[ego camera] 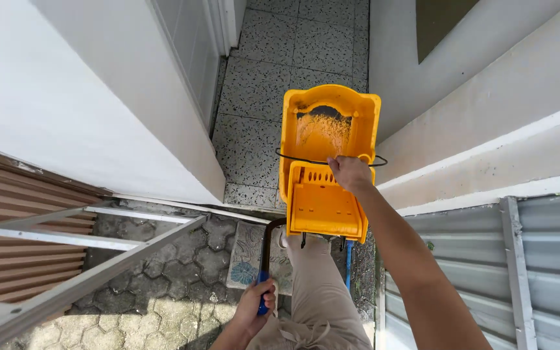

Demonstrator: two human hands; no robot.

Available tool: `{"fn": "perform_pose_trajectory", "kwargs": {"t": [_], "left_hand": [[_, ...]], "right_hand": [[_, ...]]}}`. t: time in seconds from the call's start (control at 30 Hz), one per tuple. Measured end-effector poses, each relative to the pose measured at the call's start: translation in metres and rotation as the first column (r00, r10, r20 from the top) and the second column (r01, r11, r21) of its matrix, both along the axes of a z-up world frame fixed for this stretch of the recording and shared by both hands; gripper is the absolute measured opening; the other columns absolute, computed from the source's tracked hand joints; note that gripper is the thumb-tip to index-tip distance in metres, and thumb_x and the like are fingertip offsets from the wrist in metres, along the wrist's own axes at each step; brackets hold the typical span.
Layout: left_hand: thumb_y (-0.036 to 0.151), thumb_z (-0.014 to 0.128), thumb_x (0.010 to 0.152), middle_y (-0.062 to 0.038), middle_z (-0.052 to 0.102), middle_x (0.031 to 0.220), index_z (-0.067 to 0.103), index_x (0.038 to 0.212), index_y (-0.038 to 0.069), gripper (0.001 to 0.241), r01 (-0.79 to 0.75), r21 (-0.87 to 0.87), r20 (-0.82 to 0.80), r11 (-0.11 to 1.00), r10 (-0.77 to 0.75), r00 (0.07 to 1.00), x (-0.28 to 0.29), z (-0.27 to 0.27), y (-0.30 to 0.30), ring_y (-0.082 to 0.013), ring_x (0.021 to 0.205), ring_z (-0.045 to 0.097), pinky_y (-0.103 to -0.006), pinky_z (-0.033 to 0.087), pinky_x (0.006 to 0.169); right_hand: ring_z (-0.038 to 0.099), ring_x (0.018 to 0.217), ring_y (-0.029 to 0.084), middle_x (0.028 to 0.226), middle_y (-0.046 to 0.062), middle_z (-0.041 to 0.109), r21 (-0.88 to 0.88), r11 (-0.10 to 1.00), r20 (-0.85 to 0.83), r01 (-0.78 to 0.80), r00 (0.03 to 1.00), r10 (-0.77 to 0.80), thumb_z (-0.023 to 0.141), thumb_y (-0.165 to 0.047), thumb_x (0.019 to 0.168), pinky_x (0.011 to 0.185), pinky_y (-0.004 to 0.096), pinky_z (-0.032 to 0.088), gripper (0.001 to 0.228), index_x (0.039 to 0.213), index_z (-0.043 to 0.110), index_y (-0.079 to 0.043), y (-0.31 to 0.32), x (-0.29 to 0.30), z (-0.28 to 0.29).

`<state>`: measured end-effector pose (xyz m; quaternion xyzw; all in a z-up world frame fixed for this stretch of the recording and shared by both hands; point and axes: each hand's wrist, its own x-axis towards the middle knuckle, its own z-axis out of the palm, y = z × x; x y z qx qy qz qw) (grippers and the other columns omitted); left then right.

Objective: The person carries a yellow mop bucket and a mop from an outdoor area into a bathroom. They fill a smaller bucket with water from a tap, pour it into the mop bucket, and then return to the outdoor area. The person then brings the mop and bucket back into the bathroom, refills the smaller bucket, and pours it into the mop bucket again before leaving the bathroom.

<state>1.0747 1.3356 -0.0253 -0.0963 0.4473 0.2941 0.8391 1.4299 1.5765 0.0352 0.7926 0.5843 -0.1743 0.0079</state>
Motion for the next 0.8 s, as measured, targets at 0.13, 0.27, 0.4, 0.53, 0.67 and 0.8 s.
{"fn": "perform_pose_trajectory", "kwargs": {"t": [0.13,0.27,0.4,0.53,0.67,0.8], "left_hand": [[0.007,0.064,0.092,-0.002,0.056,0.079,0.056,0.099,0.006,0.011,-0.045,0.025,-0.032,0.999,0.046,0.998,0.063,-0.034,0.086,-0.0078,0.057,0.049,-0.0234,0.04,0.049],[0.007,0.066,0.093,-0.002,0.054,0.076,0.054,0.096,0.005,0.013,-0.094,0.003,-0.079,0.996,0.094,0.992,0.121,-0.059,0.188,-0.0089,0.056,0.049,-0.0246,0.039,0.047],[0.007,0.066,0.091,-0.003,0.055,0.073,0.055,0.095,0.006,0.012,-0.15,-0.086,-0.14,0.985,0.137,0.981,0.158,-0.069,0.27,-0.0091,0.055,0.049,-0.0247,0.04,0.046],[0.007,0.067,0.094,-0.004,0.058,0.074,0.053,0.094,0.004,0.014,-0.169,-0.097,-0.095,0.981,0.16,0.983,0.19,-0.052,0.346,-0.0081,0.056,0.053,-0.0212,0.043,0.046],[0.007,0.066,0.096,-0.003,0.059,0.071,0.057,0.095,0.002,0.01,-0.126,-0.181,-0.095,0.975,0.11,0.989,0.225,-0.04,0.411,-0.0076,0.054,0.054,-0.0187,0.047,0.045],[0.009,0.063,0.097,-0.003,0.058,0.07,0.059,0.096,0.003,0.008,-0.15,-0.211,-0.071,0.966,0.138,0.988,0.232,-0.022,0.477,-0.0082,0.053,0.054,-0.0186,0.05,0.047]], "right_hand": [[0.068,0.101,0.042,0.103,0.018,0.074,-0.035,0.998,0.021,-0.043,0.999,0.044,0.037,-0.058,0.104,0.091,0.054,0.054,0.058,0.102,0.072,-0.012,0.099,0.057,-0.04],[0.069,0.102,0.04,0.104,0.018,0.074,-0.113,0.991,-0.054,-0.071,0.996,0.065,0.036,-0.058,0.105,0.092,0.053,0.053,0.058,0.101,0.071,-0.011,0.208,0.113,-0.1],[0.068,0.103,0.04,0.107,0.016,0.072,-0.16,0.985,-0.11,-0.07,0.992,0.053,0.038,-0.057,0.102,0.091,0.053,0.053,0.055,0.104,0.07,-0.013,0.308,0.138,-0.136],[0.069,0.103,0.039,0.104,0.017,0.074,-0.205,0.961,-0.096,-0.187,0.981,0.17,0.04,-0.056,0.103,0.093,0.052,0.053,0.055,0.102,0.071,-0.011,0.372,0.144,-0.137],[0.063,0.115,0.04,0.121,0.018,0.068,-0.241,0.92,-0.079,-0.309,0.951,0.299,0.054,-0.051,0.098,0.097,0.051,0.051,0.049,0.118,0.065,-0.007,0.398,0.159,-0.143],[0.04,0.138,0.039,0.158,0.016,0.038,-0.158,0.982,-0.151,-0.104,0.985,0.08,0.07,-0.03,0.09,0.104,0.054,0.045,0.067,0.147,0.042,-0.009,0.358,0.128,-0.093]]}}
